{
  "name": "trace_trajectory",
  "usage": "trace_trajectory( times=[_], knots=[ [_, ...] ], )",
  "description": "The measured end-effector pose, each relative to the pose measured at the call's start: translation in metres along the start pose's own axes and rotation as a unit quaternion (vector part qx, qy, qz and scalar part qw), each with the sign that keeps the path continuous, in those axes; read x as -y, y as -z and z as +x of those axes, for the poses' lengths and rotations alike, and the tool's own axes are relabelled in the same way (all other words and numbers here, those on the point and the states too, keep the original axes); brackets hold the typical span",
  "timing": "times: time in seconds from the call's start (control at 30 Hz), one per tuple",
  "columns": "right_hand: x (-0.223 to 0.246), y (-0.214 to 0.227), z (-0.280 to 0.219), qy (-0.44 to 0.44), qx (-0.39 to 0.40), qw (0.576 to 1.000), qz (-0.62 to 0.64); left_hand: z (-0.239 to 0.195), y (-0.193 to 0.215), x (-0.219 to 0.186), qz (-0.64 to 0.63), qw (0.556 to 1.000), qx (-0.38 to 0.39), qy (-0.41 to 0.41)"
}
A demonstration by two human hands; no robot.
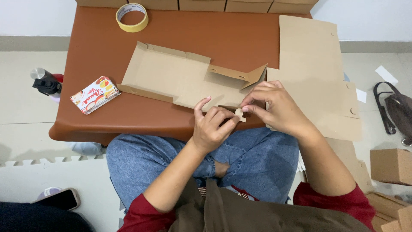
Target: Assembling a small cardboard box from a flat template and applying a decorative sticker.
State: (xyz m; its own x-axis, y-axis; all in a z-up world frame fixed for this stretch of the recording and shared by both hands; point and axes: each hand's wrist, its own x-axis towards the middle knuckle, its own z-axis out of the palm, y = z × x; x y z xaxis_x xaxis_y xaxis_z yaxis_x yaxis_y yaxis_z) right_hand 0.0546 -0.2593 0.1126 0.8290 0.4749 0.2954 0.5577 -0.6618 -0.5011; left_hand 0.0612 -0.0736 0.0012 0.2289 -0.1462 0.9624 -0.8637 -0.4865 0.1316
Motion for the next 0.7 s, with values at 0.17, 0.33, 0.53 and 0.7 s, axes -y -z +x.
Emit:
trace_trajectory(
  times=[0.17,0.33,0.53,0.7],
  knots=[
    [-0.005,-0.005,-0.003,-0.011,-0.010,1.000,0.009,0.010,0.005,-0.002,0.007,1.000,0.004,0.003],
    [-0.008,-0.007,-0.004,-0.014,-0.014,1.000,0.021,0.010,0.006,-0.002,-0.014,1.000,0.005,0.002],
    [-0.008,-0.005,-0.003,-0.008,-0.007,1.000,0.017,0.007,0.003,-0.001,-0.005,1.000,0.004,0.004],
    [-0.011,-0.009,-0.004,0.003,-0.007,1.000,0.000,0.011,0.005,-0.004,0.003,0.999,0.023,0.026]
  ],
)
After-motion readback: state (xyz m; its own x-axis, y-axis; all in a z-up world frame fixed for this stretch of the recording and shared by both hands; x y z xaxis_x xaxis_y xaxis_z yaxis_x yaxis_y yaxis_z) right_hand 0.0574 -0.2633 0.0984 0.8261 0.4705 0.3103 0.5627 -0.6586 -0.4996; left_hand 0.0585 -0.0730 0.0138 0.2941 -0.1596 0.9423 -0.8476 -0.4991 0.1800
